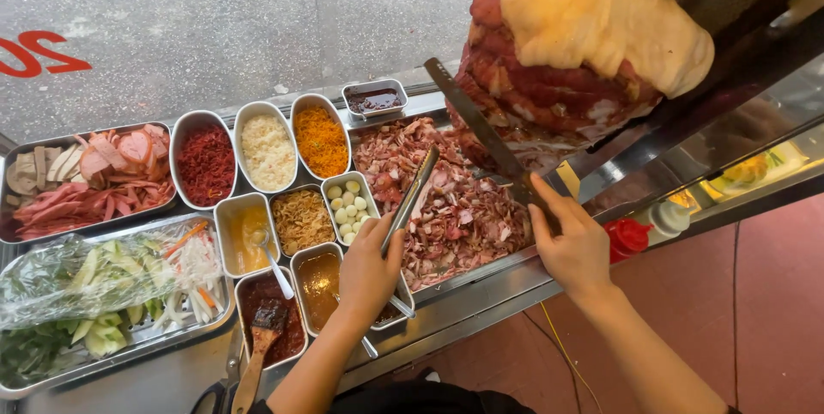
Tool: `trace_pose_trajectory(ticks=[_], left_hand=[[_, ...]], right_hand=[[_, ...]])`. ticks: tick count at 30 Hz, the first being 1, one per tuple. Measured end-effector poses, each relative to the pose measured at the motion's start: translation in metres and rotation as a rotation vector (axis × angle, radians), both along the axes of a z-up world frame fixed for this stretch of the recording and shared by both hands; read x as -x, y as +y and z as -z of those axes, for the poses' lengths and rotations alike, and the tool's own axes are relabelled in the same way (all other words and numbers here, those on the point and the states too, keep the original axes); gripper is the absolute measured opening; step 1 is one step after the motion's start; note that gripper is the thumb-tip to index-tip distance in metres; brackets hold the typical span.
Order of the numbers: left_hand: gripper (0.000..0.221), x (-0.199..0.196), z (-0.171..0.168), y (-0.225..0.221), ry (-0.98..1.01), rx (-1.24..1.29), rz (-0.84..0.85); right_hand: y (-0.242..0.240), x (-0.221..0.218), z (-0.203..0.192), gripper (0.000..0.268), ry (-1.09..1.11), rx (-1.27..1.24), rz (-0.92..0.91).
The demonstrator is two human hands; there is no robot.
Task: Slicing meat from a vertical rotisserie using a knife and tongs
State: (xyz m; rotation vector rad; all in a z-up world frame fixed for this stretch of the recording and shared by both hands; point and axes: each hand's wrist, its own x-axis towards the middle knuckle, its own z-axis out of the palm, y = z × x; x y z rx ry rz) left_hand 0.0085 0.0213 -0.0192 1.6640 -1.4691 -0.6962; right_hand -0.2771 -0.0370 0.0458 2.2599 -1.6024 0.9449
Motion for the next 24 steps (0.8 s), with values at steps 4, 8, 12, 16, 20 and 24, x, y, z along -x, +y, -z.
trace_pose_trajectory(ticks=[4,8,12,16,20,24], left_hand=[[0.049,0.000,-0.010,-0.008,0.096,0.006,-0.029],[0.052,0.004,-0.023,-0.032,0.188,0.058,0.058],[0.046,-0.002,-0.004,-0.059,0.275,0.096,0.132],[0.041,-0.005,0.006,-0.059,0.313,0.072,0.115],[0.041,-0.004,-0.013,-0.044,0.420,0.014,0.083],[0.055,-0.001,-0.007,-0.051,0.597,-0.207,0.123]], right_hand=[[0.010,0.018,0.003,0.044,-0.104,0.021,-0.040],[-0.001,0.018,0.001,0.044,-0.099,0.103,-0.101],[-0.012,-0.005,-0.018,0.042,-0.109,0.123,-0.107],[-0.023,-0.013,-0.026,0.043,-0.085,0.108,-0.131],[-0.032,-0.013,-0.028,0.044,-0.038,0.058,-0.124],[-0.032,-0.014,-0.037,0.045,-0.094,0.030,-0.158]])
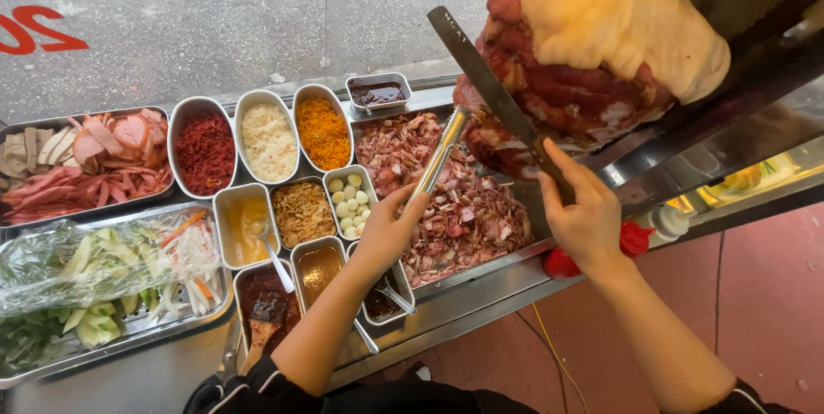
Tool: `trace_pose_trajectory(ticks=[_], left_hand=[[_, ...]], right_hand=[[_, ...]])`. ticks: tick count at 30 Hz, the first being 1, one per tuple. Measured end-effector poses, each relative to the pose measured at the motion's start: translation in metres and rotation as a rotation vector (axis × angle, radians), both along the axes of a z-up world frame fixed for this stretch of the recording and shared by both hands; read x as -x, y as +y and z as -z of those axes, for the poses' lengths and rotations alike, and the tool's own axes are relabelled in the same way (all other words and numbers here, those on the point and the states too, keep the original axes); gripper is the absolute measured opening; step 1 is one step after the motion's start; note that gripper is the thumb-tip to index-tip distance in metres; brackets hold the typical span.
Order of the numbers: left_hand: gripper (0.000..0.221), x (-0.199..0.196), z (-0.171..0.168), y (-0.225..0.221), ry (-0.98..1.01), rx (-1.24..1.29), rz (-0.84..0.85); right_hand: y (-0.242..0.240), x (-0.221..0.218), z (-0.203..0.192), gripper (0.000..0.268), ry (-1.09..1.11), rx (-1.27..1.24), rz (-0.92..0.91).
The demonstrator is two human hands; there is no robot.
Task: Slicing meat from a vertical rotisserie using a knife and tongs
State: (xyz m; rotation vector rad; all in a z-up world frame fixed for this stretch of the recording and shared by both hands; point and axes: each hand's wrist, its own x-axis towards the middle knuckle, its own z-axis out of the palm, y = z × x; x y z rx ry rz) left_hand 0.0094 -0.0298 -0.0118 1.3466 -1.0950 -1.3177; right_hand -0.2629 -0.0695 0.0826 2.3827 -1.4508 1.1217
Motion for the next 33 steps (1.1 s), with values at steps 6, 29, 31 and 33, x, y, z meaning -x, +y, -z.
trace_pose_trajectory(ticks=[6,29,31,33], left_hand=[[0.043,0.007,0.006,-0.001,-0.064,0.162,-0.072],[0.051,-0.019,-0.014,0.006,-0.216,0.204,-0.055],[0.050,-0.016,-0.037,0.002,-0.259,0.131,0.044],[0.049,-0.010,-0.045,-0.002,-0.298,0.062,0.148]], right_hand=[[0.002,0.007,0.003,0.045,-0.011,-0.002,-0.027],[0.023,0.005,-0.035,0.046,-0.013,-0.094,-0.036],[0.029,0.003,-0.043,0.046,-0.029,-0.143,-0.021],[0.033,0.003,-0.049,0.047,-0.042,-0.191,-0.003]])
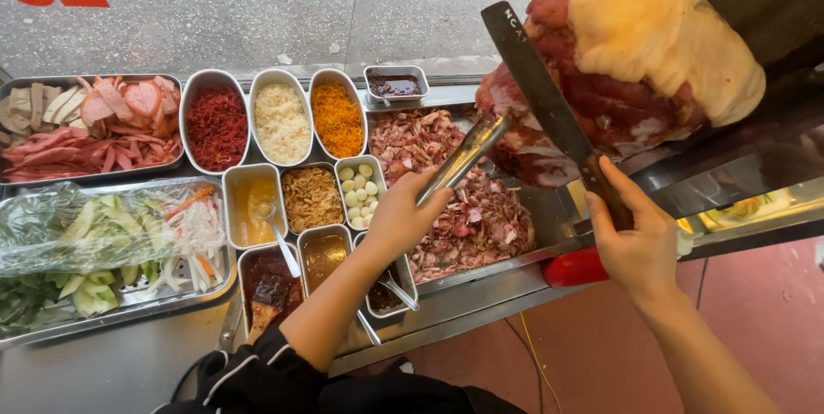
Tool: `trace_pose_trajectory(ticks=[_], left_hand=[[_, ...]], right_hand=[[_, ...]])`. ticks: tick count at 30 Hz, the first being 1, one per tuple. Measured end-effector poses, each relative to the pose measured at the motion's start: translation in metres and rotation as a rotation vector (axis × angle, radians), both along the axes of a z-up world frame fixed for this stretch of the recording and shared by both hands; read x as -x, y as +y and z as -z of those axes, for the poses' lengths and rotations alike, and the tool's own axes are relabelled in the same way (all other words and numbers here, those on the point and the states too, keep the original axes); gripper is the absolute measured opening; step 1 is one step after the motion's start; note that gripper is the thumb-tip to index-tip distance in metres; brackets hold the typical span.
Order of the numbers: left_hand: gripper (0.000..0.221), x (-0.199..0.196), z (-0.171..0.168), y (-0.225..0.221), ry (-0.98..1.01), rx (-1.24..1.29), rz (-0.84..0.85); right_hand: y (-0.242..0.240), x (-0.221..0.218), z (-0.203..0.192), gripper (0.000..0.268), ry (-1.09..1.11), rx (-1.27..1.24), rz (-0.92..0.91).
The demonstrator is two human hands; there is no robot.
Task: Slicing meat from a vertical rotisserie using a knife and tongs
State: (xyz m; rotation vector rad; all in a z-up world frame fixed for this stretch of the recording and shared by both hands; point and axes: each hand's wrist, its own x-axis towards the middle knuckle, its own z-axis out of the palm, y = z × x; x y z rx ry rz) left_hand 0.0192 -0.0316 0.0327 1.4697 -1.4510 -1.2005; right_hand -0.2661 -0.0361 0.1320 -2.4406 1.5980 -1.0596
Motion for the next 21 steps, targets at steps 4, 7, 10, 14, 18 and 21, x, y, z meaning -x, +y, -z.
trace_pose_trajectory(ticks=[4,7,10,14,18,21], left_hand=[[0.042,0.008,0.010,-0.004,-0.075,0.122,-0.110],[0.039,0.004,0.008,0.000,-0.125,0.138,-0.136],[0.038,-0.003,0.004,0.004,-0.192,0.140,-0.133],[0.039,-0.009,0.034,0.001,-0.297,0.339,-0.160],[0.040,-0.013,0.031,0.002,-0.316,0.323,-0.164],[0.038,-0.012,0.026,0.006,-0.314,0.341,-0.155]], right_hand=[[0.002,0.004,-0.005,0.048,-0.022,-0.034,0.070],[0.000,0.008,-0.007,0.047,0.069,-0.055,0.138],[-0.013,0.014,0.003,0.047,0.227,-0.053,0.144],[-0.036,0.004,0.023,0.043,0.465,0.183,0.106],[-0.031,0.001,0.029,0.044,0.512,0.221,0.114],[-0.012,0.020,0.028,0.045,0.637,0.253,0.156]])
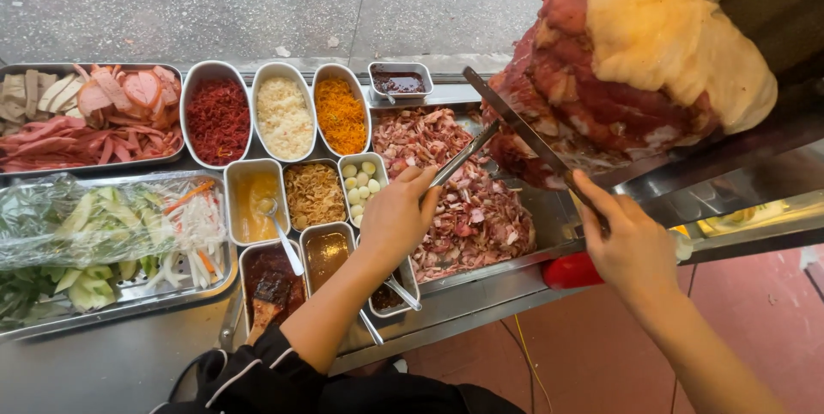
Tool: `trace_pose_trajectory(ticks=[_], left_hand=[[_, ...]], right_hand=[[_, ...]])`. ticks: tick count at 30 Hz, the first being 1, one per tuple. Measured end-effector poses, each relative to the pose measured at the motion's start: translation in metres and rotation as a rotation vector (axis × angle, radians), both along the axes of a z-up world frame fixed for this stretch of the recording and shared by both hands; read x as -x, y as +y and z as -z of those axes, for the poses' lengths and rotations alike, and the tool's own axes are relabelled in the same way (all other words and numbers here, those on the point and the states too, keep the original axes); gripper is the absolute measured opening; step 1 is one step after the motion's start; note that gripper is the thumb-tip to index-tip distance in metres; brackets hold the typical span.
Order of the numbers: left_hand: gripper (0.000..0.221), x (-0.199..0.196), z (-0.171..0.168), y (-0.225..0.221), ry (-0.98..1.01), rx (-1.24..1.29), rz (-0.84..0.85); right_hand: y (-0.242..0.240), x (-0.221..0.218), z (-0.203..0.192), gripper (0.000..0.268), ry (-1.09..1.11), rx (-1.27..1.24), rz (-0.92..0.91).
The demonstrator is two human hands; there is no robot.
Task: Slicing meat from a vertical rotisserie using a knife and tongs
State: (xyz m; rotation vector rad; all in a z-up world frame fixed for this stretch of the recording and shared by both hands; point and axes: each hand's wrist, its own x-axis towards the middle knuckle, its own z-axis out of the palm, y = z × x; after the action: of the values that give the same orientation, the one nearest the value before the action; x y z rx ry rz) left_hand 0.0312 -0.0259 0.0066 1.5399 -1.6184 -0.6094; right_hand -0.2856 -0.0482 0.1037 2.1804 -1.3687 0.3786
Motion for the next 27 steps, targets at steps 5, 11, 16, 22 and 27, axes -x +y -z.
trace_pose_trajectory(ticks=[5,11,16,22,27], left_hand=[[0.038,0.009,-0.001,0.003,0.010,-0.031,0.013],[0.042,-0.001,0.013,0.021,0.004,-0.171,0.018],[0.052,0.001,0.031,0.029,-0.114,-0.313,0.028],[0.056,0.025,0.016,0.032,0.231,-0.392,0.039],[0.051,0.060,0.023,0.029,0.610,-0.392,0.019]], right_hand=[[0.006,0.000,-0.002,0.052,0.043,-0.055,0.127],[-0.004,-0.058,0.000,0.049,-0.176,-0.128,0.079],[0.005,-0.006,0.017,0.046,-0.292,-0.102,-0.036],[0.009,0.029,0.032,0.045,-0.488,-0.129,-0.116],[0.007,0.032,0.052,0.043,-0.529,-0.151,-0.110]])
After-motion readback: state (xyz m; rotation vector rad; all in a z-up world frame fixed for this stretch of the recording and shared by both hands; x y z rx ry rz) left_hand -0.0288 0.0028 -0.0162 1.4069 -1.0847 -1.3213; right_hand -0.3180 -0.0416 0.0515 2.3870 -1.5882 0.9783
